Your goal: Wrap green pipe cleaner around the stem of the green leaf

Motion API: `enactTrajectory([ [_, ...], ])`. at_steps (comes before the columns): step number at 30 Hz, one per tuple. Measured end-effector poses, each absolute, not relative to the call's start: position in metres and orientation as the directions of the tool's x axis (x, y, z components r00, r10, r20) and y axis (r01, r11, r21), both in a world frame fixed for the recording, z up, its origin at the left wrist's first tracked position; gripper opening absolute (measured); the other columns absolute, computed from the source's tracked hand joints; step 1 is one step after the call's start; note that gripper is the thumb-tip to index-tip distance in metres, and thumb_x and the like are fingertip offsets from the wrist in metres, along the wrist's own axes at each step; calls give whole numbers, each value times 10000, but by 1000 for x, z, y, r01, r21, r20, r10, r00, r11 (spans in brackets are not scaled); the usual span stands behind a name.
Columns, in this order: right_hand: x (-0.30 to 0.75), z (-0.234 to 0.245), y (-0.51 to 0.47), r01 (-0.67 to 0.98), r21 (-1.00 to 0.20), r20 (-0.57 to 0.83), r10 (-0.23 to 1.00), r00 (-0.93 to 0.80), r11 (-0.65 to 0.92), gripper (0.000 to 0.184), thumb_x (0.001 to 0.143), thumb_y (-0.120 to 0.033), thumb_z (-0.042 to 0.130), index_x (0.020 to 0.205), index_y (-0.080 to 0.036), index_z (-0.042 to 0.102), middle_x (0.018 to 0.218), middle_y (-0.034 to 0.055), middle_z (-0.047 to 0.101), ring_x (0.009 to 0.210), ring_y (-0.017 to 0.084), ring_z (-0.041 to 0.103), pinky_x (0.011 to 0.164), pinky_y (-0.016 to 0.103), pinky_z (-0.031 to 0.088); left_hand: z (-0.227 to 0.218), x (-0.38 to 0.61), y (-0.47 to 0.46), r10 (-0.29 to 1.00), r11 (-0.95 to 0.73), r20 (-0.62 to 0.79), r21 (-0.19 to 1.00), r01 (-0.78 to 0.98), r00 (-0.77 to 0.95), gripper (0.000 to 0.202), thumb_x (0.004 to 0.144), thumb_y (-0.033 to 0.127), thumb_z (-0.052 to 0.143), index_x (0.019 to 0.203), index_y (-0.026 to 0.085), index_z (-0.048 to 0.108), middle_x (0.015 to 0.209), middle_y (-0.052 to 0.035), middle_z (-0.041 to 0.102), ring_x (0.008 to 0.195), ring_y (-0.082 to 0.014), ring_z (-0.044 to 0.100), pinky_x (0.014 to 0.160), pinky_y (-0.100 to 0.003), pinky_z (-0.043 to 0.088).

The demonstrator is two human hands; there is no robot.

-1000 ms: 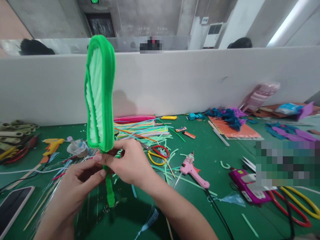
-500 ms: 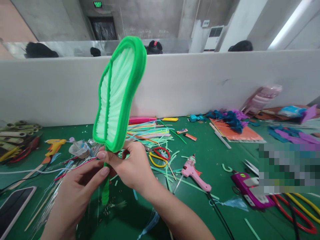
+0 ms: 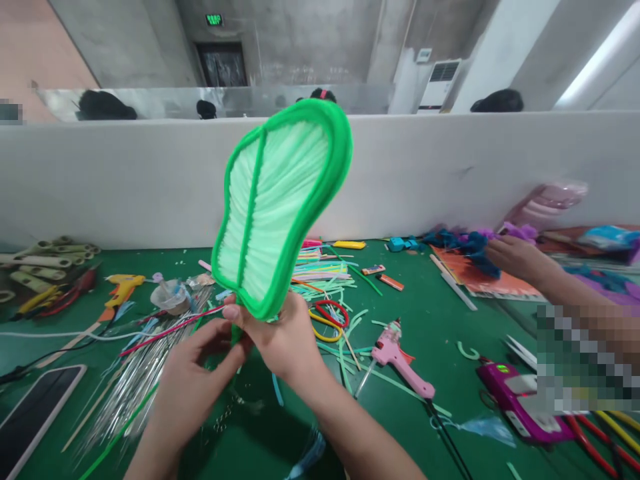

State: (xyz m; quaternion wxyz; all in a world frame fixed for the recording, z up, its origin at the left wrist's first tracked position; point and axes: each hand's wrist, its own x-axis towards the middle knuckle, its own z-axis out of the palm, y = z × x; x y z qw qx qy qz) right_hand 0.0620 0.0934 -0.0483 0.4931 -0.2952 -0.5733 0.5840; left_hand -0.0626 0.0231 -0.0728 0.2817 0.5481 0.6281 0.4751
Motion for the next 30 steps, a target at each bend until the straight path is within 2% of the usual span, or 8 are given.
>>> enactTrajectory([
  [3,72,-59,97,-175,-973,201,917,-343,148,165,767,-347,756,854,-207,767,826,40,775,750,198,715,675,327,594,-87,-68,24,987,-23,69,955,296,-145,541,698,323,827,1217,267,688,1181,-71,716,1020,-261,669,880,-332,524],
  [5,78,-70,99,-117,-983,174,918,-355,141,176,771,-358,764,880,-219,769,893,45,786,844,216,728,788,365,595,-99,-75,25,995,-21,29,996,90,-93,579,756,384,788,1306,271,644,1309,-99,666,1161,-283,629,969,-364,500],
  [8,78,-89,97,-68,-993,116,874,-472,96,212,770,-379,779,917,-227,763,963,51,787,933,235,727,895,407,572,-117,-84,29,995,29,-50,973,-229,-88,412,896,433,638,1255,235,683,1271,-113,695,1199,-266,622,1057,-391,447],
  [13,54,-112,91,-72,-994,113,811,-574,88,430,761,-429,787,1129,-221,707,1157,70,740,1067,253,679,955,415,535,-129,-83,37,985,66,-147,815,-576,-95,402,785,284,789,1166,173,727,1136,-117,755,1159,-277,654,1051,-409,467],
  [20,28,-113,119,262,-940,-125,495,-860,218,303,789,-451,770,956,-199,786,921,17,791,853,190,705,722,245,509,-117,-131,28,876,-106,-186,827,-552,-446,434,669,227,874,1076,173,732,1037,-81,781,939,-252,746,816,-353,617],
  [23,-9,-121,130,499,-799,-239,585,-775,336,244,886,-411,676,955,-205,788,863,13,789,816,174,713,664,219,487,-107,-167,20,732,-112,-211,901,-420,-647,341,596,254,913,863,136,737,831,-59,789,692,-226,759,620,-293,638],
  [27,-81,-140,131,636,-688,-238,719,-653,349,415,976,-439,532,849,-112,753,891,128,757,925,252,708,820,325,505,-97,-186,13,672,-207,-128,914,-350,-730,362,598,259,911,899,156,737,804,-40,787,631,-190,743,550,-240,618],
  [30,-119,-152,128,716,-621,-265,774,-575,319,332,949,-408,608,1090,-116,678,1129,132,689,1054,269,661,904,429,527,-95,-183,11,670,-228,-117,907,-353,-734,342,601,257,911,875,150,737,757,-38,778,611,-176,734,535,-216,598],
])
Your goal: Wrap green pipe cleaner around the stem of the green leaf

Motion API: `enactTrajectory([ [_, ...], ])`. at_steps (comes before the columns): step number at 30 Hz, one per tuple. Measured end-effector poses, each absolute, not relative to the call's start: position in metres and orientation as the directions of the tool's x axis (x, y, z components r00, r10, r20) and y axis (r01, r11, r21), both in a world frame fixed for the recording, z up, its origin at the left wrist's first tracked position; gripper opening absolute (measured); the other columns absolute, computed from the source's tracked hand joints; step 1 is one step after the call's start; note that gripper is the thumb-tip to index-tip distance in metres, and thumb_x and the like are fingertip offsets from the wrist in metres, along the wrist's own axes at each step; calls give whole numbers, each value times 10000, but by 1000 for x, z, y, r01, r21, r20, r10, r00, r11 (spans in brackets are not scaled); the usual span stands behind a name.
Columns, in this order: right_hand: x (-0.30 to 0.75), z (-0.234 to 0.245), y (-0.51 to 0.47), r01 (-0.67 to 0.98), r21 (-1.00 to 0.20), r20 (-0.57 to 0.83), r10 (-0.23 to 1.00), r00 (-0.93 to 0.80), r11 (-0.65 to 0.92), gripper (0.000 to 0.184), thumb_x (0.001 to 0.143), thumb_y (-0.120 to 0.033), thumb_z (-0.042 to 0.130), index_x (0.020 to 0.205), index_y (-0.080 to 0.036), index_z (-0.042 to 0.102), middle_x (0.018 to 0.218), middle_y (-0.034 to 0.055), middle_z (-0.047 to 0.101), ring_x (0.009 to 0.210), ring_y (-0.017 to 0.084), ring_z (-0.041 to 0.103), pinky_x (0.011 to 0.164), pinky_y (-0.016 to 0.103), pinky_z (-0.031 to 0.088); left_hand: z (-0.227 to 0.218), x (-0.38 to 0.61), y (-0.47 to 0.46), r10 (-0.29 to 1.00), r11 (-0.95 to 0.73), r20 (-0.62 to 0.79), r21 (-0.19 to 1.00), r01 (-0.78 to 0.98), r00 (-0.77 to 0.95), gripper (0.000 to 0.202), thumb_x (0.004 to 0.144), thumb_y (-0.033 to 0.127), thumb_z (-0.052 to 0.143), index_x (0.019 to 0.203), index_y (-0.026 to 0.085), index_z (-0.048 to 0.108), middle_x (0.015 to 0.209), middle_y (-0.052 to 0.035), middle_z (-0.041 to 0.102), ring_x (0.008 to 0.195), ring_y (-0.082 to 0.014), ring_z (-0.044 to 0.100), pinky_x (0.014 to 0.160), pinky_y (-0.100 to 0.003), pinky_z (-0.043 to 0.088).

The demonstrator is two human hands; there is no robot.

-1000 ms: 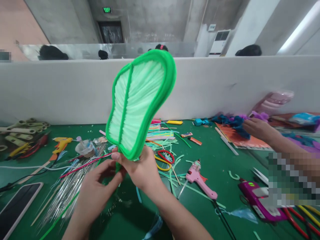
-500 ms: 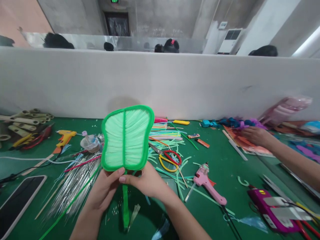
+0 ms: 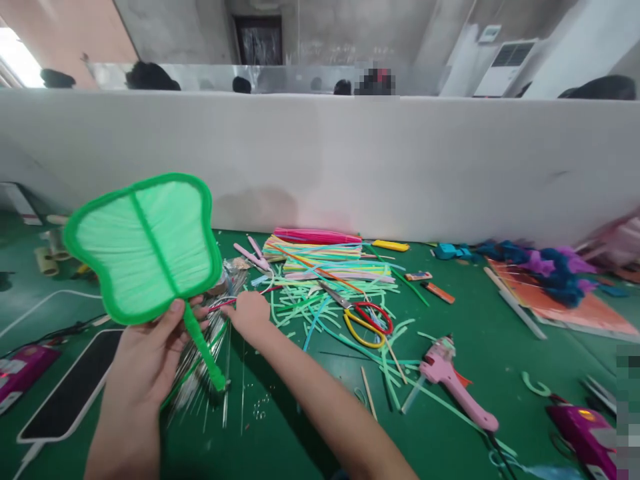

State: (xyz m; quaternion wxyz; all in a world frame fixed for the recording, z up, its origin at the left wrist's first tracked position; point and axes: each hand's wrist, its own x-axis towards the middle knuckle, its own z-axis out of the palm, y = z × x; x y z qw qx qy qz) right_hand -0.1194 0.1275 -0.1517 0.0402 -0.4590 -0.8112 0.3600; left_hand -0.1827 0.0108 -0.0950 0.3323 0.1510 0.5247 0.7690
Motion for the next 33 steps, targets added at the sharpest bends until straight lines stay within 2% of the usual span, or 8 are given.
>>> enactTrajectory([
  [3,-128,-158,128,732,-619,-290,782,-551,286,345,956,-336,618,1255,-168,581,1263,96,612,1069,236,641,895,455,557,-95,-180,9,679,-235,-105,906,-352,-726,330,611,271,907,859,139,736,742,-49,775,639,-187,739,598,-254,611],
  [8,-92,-151,147,660,-729,-300,782,-547,182,321,961,-341,608,1228,-163,600,1236,91,627,1039,233,651,872,429,567,-95,-180,12,728,-237,-106,888,-393,-677,298,614,283,907,804,135,730,710,-46,764,657,-190,738,649,-280,612],
  [13,-38,-128,167,508,-858,-236,822,-519,75,381,968,-163,475,1341,-86,468,910,81,718,708,148,703,641,259,578,-96,-171,28,776,-237,-97,871,-430,-623,305,615,279,909,820,135,735,713,-36,760,620,-156,721,618,-239,598],
  [17,4,-107,163,400,-912,-162,811,-563,95,409,897,-71,454,1289,-135,551,1040,82,711,669,116,683,535,217,536,-94,-161,40,813,-242,-67,864,-442,-578,301,644,273,894,864,141,737,736,-36,759,628,-154,718,616,-246,602],
  [21,44,-86,141,346,-920,-39,836,-547,183,250,927,-192,521,1123,-184,677,1029,49,705,746,120,629,572,216,484,-90,-153,48,869,-202,-77,846,-493,-488,286,660,226,884,892,133,746,794,-58,771,664,-155,722,639,-243,609],
  [25,69,-65,111,262,-928,90,842,-531,265,197,896,-377,632,903,-221,752,750,10,695,653,140,588,552,247,443,-85,-141,57,910,-136,-121,816,-561,-397,262,644,148,884,867,120,751,806,-58,773,677,-143,720,658,-222,611],
  [31,73,-54,89,17,-993,-103,760,-642,-120,238,881,-391,633,1044,-229,694,773,10,727,518,104,570,466,216,426,-76,-117,67,947,-78,-128,798,-598,-294,231,643,168,886,836,135,762,768,-38,756,612,-117,696,592,-178,589],
  [33,74,-53,88,-6,-993,-89,768,-635,-120,201,865,-374,654,972,-212,705,799,16,730,538,95,564,478,206,418,-73,-111,68,954,-54,-136,796,-602,-266,243,629,186,894,828,136,763,757,-36,747,598,-116,686,572,-178,585],
])
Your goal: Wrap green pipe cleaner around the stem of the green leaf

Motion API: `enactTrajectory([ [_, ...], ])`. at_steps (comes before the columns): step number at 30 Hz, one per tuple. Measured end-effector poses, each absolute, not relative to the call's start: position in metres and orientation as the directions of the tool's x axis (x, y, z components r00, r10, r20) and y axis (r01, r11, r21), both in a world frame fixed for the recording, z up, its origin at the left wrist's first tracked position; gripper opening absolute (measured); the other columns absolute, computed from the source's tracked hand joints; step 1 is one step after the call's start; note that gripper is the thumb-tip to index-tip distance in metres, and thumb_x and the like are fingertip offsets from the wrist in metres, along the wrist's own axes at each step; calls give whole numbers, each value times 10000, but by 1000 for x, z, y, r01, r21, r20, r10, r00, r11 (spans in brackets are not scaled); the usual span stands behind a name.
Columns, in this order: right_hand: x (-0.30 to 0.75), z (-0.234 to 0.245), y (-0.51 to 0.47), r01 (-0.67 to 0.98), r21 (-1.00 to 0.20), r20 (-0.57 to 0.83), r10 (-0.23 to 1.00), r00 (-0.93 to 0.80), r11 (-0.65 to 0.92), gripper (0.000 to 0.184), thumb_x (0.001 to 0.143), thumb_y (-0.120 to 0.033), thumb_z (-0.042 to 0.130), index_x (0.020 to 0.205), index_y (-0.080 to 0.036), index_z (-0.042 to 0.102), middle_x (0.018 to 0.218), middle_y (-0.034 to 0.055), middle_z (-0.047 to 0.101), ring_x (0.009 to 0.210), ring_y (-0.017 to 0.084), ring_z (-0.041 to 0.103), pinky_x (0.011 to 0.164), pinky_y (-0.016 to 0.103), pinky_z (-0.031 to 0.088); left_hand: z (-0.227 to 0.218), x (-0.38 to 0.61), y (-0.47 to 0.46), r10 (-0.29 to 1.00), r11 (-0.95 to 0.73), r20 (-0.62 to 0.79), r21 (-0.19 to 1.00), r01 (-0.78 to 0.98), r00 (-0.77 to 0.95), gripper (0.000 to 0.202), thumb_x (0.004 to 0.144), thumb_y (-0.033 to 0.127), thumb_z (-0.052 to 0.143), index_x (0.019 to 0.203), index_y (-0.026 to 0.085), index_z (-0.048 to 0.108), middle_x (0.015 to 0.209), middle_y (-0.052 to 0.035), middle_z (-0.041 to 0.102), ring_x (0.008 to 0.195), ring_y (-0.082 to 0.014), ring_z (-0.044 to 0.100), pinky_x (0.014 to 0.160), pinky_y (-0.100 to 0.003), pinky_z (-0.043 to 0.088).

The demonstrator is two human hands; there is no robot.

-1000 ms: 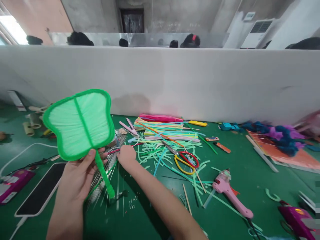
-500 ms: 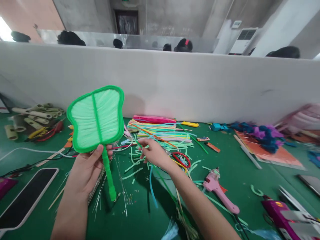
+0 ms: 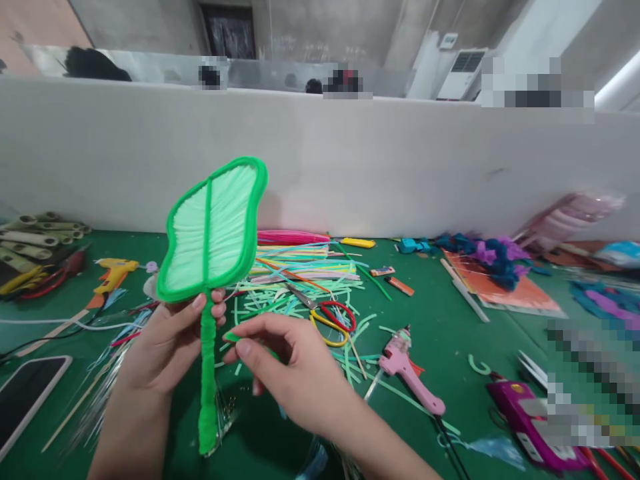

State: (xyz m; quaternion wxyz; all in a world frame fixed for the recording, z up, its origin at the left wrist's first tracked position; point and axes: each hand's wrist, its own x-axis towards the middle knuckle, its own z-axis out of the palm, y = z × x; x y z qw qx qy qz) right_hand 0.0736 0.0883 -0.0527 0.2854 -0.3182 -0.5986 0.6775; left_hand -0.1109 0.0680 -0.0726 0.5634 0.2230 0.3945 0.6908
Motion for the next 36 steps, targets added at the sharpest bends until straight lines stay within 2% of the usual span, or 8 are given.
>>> enactTrajectory([
  [3,76,-50,89,33,-999,-42,786,-617,-27,186,856,-354,677,805,-187,742,678,-5,680,552,87,513,502,202,386,-70,-103,69,960,-34,-142,799,-600,-242,254,616,200,901,820,141,762,738,-32,736,587,-124,682,558,-189,587],
  [5,78,-48,91,23,-999,-37,780,-625,-29,209,844,-364,698,751,-186,753,654,-10,674,567,89,510,514,204,383,-68,-100,70,962,-35,-135,804,-593,-239,241,622,201,898,814,146,763,724,-29,733,585,-127,686,560,-189,588],
  [9,79,-47,95,13,-997,-67,773,-631,-76,179,789,-355,759,721,-190,771,643,-13,687,565,96,518,524,211,400,-65,-94,72,972,-22,-117,819,-573,-205,203,645,200,886,798,145,765,709,-28,727,584,-123,686,559,-183,582],
  [17,79,-47,96,52,-999,-26,807,-590,6,153,814,-304,710,731,-197,781,623,-14,680,528,100,505,473,213,373,-58,-86,72,964,-30,-113,855,-518,-241,248,610,216,903,802,143,763,690,-23,719,561,-124,672,535,-196,575],
  [22,75,-54,85,151,-956,173,900,-400,251,174,858,-302,685,736,-212,771,633,-1,696,542,126,566,483,234,404,-57,-76,71,918,-179,-23,866,-466,-395,261,590,224,914,796,167,766,703,-13,740,577,-123,678,607,-228,605],
  [26,71,-61,79,139,-894,379,886,-268,425,142,875,-222,674,765,-207,762,679,5,721,576,126,620,538,232,476,-58,-70,68,850,-291,46,871,-396,-524,233,618,211,900,806,192,765,763,3,758,629,-116,694,634,-199,594],
  [32,71,-58,75,88,-899,390,877,-282,428,121,875,-195,695,780,-213,768,713,3,744,625,131,674,587,221,528,-58,-68,61,850,-321,136,899,-297,-508,155,685,255,865,792,193,772,752,-9,746,657,-167,707,660,-276,608],
  [36,67,-62,71,140,-831,512,838,-190,539,111,877,-149,682,819,-189,768,744,32,753,651,147,681,625,244,549,-58,-61,61,810,-377,173,885,-271,-561,137,697,248,861,789,212,767,768,16,739,672,-128,686,666,-225,584],
])
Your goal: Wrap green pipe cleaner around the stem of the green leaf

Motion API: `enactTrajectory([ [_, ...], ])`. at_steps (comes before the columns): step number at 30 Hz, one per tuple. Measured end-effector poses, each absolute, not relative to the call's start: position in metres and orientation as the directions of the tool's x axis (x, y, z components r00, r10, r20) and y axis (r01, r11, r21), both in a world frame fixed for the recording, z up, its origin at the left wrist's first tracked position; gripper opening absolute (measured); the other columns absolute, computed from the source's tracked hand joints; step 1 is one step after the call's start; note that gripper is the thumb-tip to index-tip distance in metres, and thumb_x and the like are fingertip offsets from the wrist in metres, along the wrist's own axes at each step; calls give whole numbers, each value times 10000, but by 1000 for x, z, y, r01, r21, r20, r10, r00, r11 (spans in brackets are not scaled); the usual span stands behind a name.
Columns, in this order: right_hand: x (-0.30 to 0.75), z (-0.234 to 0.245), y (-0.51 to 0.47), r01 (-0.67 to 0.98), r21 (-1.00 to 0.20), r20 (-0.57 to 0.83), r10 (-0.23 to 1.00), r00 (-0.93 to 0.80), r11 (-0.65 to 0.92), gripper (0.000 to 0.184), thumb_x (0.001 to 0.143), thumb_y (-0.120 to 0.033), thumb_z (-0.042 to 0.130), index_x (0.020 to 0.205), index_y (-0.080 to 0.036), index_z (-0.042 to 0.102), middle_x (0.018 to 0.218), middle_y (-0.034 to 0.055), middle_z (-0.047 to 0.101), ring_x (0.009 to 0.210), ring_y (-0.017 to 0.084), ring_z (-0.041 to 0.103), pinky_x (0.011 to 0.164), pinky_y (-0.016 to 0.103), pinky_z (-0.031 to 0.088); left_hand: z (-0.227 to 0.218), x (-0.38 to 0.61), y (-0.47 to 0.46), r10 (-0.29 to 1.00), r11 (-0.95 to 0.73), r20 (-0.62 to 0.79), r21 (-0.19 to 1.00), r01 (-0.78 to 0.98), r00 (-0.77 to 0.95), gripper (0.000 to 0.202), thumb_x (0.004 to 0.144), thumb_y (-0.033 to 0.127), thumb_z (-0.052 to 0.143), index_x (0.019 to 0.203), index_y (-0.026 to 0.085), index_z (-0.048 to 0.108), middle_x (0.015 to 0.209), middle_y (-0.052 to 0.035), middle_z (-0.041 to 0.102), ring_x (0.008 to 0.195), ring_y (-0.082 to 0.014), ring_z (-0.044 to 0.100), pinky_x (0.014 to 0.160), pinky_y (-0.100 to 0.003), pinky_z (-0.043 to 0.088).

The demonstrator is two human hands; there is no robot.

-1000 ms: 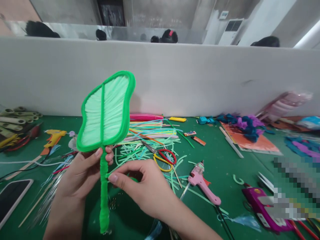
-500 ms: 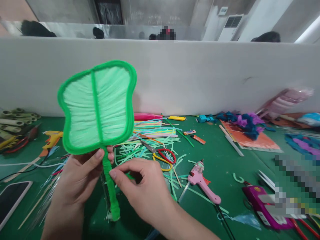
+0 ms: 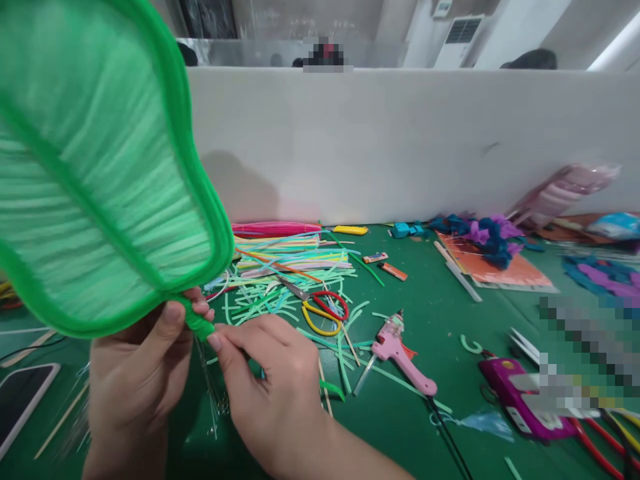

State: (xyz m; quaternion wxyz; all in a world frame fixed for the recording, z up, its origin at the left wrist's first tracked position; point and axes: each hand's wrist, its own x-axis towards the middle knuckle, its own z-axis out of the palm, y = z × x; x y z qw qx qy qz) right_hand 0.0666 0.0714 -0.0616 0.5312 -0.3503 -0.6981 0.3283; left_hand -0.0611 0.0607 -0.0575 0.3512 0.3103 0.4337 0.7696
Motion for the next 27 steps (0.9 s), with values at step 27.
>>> enactTrajectory([
  [27,89,-52,84,155,-860,399,829,-391,487,85,863,-138,680,895,-180,747,786,0,698,635,88,591,534,197,453,-64,-55,69,769,-434,181,852,-292,-614,216,681,218,874,869,200,769,767,23,735,681,-97,677,644,-166,579],
])
